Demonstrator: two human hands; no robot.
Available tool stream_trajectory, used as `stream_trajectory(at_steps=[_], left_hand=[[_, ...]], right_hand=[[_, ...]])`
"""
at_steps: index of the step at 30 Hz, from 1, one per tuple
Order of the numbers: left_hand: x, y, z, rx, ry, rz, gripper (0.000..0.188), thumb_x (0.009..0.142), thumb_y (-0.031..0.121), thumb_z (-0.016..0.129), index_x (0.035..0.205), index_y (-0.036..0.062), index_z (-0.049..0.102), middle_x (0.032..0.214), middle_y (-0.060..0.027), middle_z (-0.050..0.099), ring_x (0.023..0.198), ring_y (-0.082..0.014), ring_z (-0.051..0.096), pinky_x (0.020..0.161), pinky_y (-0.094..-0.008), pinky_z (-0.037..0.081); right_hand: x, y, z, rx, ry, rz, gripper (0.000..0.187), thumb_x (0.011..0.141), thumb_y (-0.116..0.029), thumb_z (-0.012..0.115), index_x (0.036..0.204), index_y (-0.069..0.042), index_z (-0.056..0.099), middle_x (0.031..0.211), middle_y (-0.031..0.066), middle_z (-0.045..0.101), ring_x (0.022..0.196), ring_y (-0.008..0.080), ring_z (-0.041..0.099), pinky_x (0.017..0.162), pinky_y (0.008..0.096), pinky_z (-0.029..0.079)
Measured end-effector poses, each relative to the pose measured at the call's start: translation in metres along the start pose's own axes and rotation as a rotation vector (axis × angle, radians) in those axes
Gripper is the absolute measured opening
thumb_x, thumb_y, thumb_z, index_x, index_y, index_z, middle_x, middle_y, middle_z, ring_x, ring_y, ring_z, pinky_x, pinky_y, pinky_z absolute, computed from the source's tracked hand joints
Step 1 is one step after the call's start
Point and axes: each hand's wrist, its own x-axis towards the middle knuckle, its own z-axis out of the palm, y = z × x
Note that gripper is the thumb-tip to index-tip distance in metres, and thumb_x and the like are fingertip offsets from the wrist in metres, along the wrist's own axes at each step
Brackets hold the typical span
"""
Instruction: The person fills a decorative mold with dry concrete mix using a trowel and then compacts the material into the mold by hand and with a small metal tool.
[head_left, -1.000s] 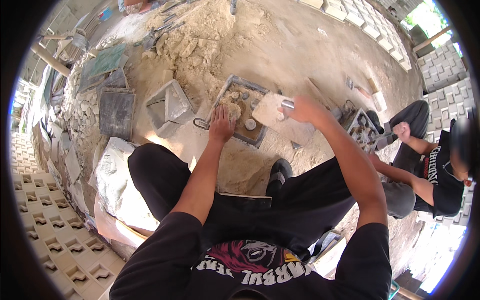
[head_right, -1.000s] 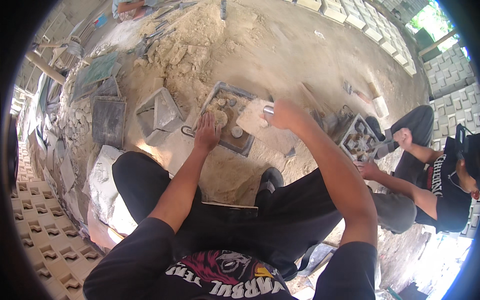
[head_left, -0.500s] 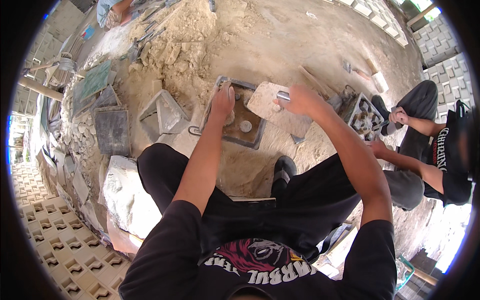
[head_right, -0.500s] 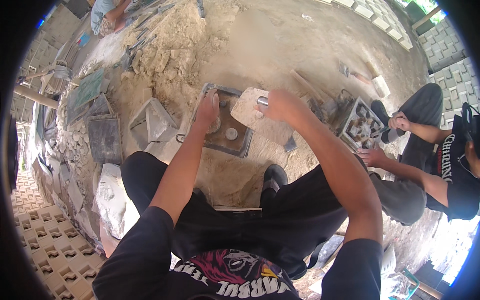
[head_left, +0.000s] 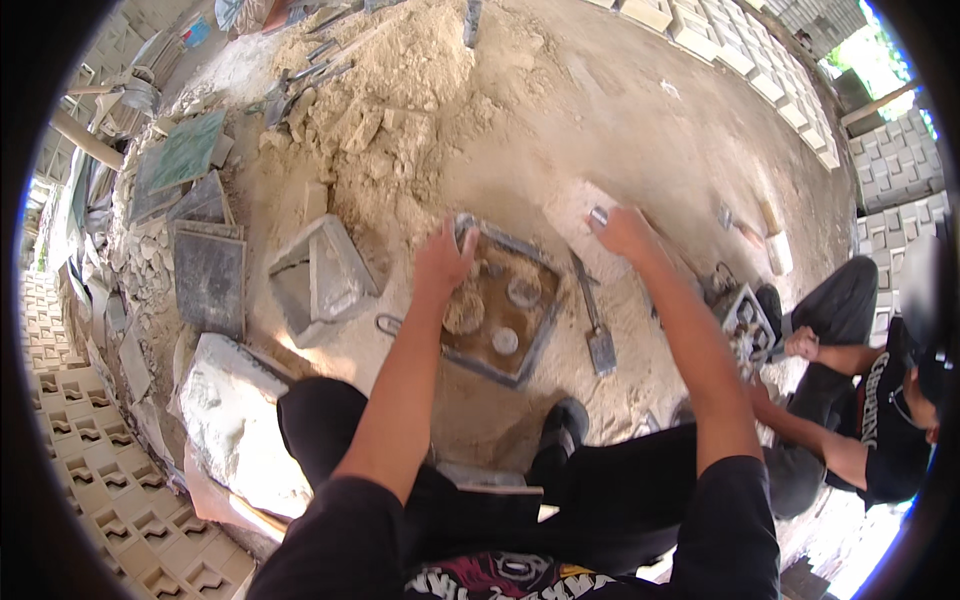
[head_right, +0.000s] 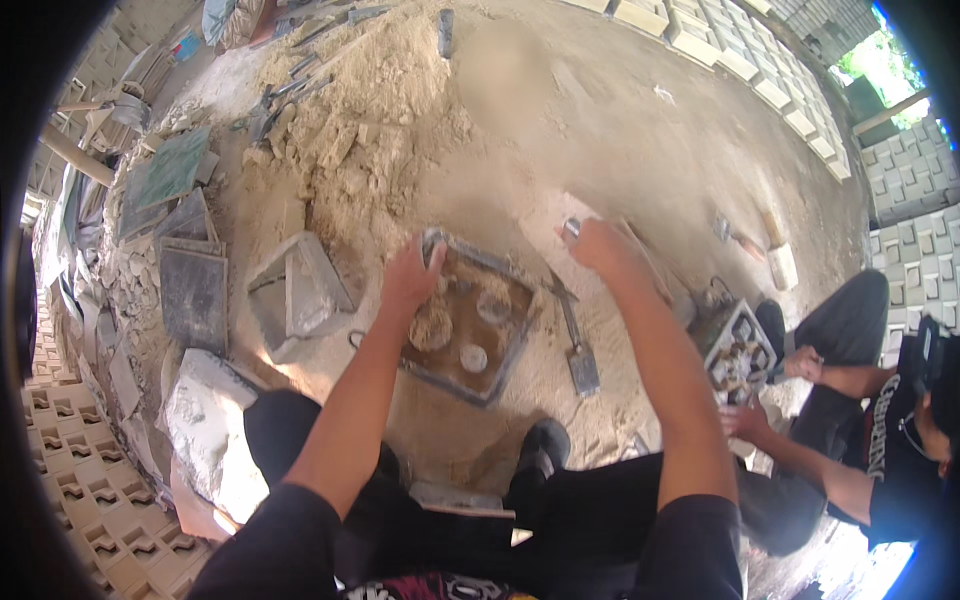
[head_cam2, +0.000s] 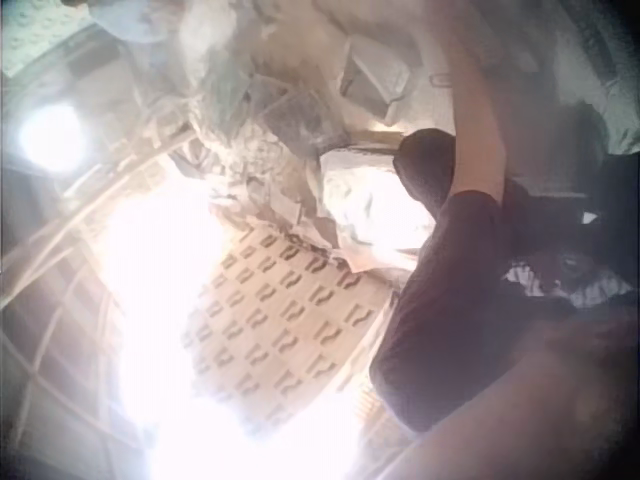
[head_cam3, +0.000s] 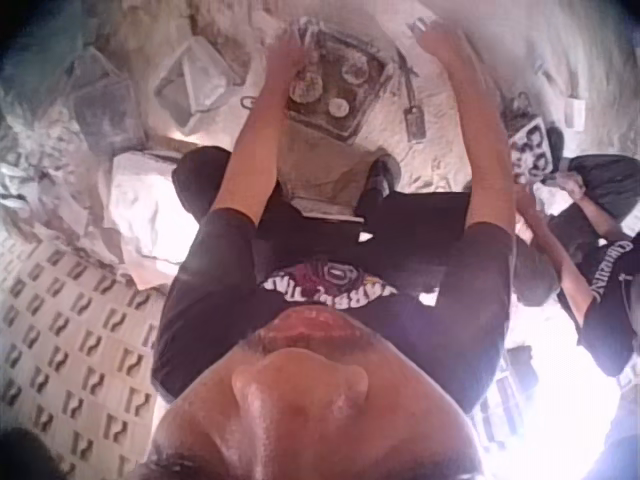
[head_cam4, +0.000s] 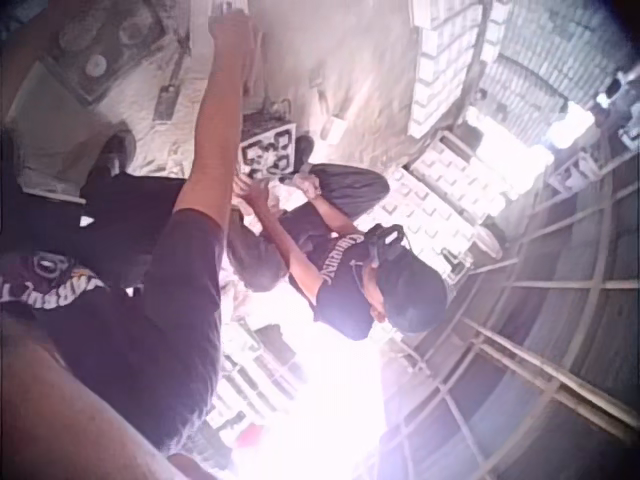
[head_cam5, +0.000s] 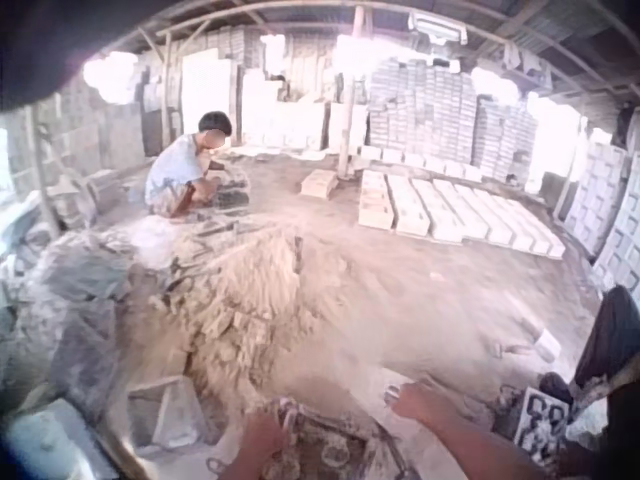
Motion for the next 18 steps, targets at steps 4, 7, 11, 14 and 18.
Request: stream_trajectory(at_steps=[4, 7, 11, 14, 18], left_hand=[[-0.003, -0.006, 0.002, -0.008, 0.091, 0.038, 0.068, 0.095, 0.051, 0.051, 0.138, -0.0012, 0.044, 0.124, -0.0279, 0.058, 0.114, -0.0439, 0.056, 0.098, -0.0496, 0.044], [-0.003, -0.013, 0.005, -0.019, 0.071, 0.02, 0.068, 0.094, 0.051, 0.052, 0.138, -0.0006, 0.044, 0.123, -0.0281, 0.059, 0.112, -0.0453, 0.056, 0.097, -0.0503, 0.044], [0.002, -0.004, -0.001, -0.016, 0.065, 0.038, 0.069, 0.092, 0.051, 0.054, 0.135, -0.002, 0.045, 0.123, -0.0259, 0.059, 0.115, -0.0428, 0.056, 0.099, -0.0487, 0.043], [0.0, -0.001, -0.003, -0.05, 0.046, 0.029, 0.066, 0.092, 0.052, 0.054, 0.133, -0.0008, 0.047, 0.12, -0.0254, 0.06, 0.113, -0.0422, 0.056, 0.098, -0.0489, 0.043], [-0.001, -0.012, -0.002, -0.069, 0.047, -0.01, 0.064, 0.093, 0.052, 0.054, 0.13, 0.0005, 0.05, 0.115, -0.0255, 0.062, 0.11, -0.0427, 0.058, 0.095, -0.0496, 0.045]], right_hand=[[0.086, -0.029, 0.071, 0.214, 0.004, -0.007, 0.059, 0.092, -0.053, 0.056, 0.1, 0.005, 0.067, 0.096, 0.0311, 0.067, 0.095, 0.0445, 0.065, 0.084, 0.0507, 0.051], [0.17, -0.099, 0.081, 0.307, -0.013, -0.054, 0.058, 0.091, -0.052, 0.057, 0.099, 0.004, 0.066, 0.1, 0.0289, 0.068, 0.097, 0.0439, 0.065, 0.085, 0.0501, 0.052], [0.255, -0.149, 0.056, 0.266, 0.026, -0.171, 0.058, 0.092, -0.054, 0.056, 0.101, 0.002, 0.067, 0.101, 0.0283, 0.067, 0.098, 0.0419, 0.066, 0.085, 0.0491, 0.052], [0.257, -0.14, 0.075, 0.311, 0.099, -0.179, 0.058, 0.091, -0.056, 0.056, 0.101, 0.0, 0.067, 0.1, 0.0274, 0.068, 0.097, 0.0408, 0.066, 0.085, 0.0487, 0.052], [0.211, -0.143, 0.074, 0.313, 0.083, -0.188, 0.06, 0.09, -0.059, 0.056, 0.099, -0.001, 0.068, 0.097, 0.0263, 0.069, 0.096, 0.0399, 0.067, 0.084, 0.0485, 0.051]])
